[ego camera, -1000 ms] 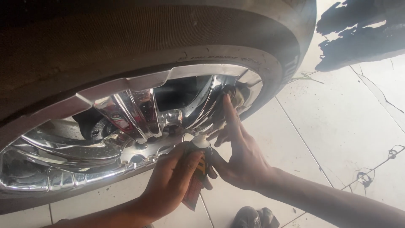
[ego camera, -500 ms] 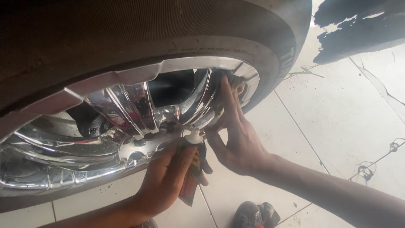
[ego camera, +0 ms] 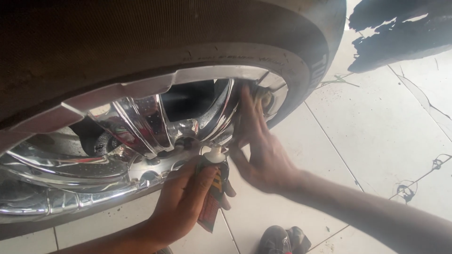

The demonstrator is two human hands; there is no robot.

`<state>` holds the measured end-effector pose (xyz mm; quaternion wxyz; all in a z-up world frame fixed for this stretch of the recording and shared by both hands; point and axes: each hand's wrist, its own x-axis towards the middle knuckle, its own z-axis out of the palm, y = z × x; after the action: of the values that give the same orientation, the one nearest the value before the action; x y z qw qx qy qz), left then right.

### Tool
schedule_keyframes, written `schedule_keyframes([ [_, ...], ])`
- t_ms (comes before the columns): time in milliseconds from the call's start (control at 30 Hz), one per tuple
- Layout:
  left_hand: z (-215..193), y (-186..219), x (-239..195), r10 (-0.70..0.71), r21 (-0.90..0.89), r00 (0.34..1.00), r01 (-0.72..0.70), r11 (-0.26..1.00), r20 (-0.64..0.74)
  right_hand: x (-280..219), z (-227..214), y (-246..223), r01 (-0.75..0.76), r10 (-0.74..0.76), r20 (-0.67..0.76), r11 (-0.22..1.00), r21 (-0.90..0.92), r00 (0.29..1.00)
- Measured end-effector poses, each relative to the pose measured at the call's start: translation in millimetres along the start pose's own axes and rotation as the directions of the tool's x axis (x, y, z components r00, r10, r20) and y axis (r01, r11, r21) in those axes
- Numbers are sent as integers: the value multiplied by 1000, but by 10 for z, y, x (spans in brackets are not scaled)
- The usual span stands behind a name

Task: The person cleans a chrome car wheel by applying a cleaning agent from a tube onto a cloth and wiping the rim and spokes. The person repeatedly applies the agent and wipes different sections of the wheel surface.

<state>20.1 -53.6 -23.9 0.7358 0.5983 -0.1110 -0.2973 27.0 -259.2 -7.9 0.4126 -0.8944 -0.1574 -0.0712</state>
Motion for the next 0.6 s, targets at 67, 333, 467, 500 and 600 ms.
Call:
schedule_keyframes([
  [67, -16, -24, 5, -29, 14, 999, 29, 999, -28, 41, -19, -10, -59, 59, -9, 998, 28, 998],
  [333, -56, 37, 11, -60, -14, 998, 60, 998, -17, 97, -30, -9, 5, -4, -33, 999, 48, 999],
  [467, -94, -81, -6, 30, -58, 999, -28, 998, 38, 21, 17, -42, -45, 45, -34, 999, -1, 998],
  [500, -83, -40, -18, 45, -41, 998, -43, 998, 53, -37, 62, -44, -77, 76, 27, 996, 36, 997],
  [600, -63, 30, -25, 54, 3, 997, -54, 999, 62, -147, 220, -76, -114, 97, 153, 988, 106, 983],
])
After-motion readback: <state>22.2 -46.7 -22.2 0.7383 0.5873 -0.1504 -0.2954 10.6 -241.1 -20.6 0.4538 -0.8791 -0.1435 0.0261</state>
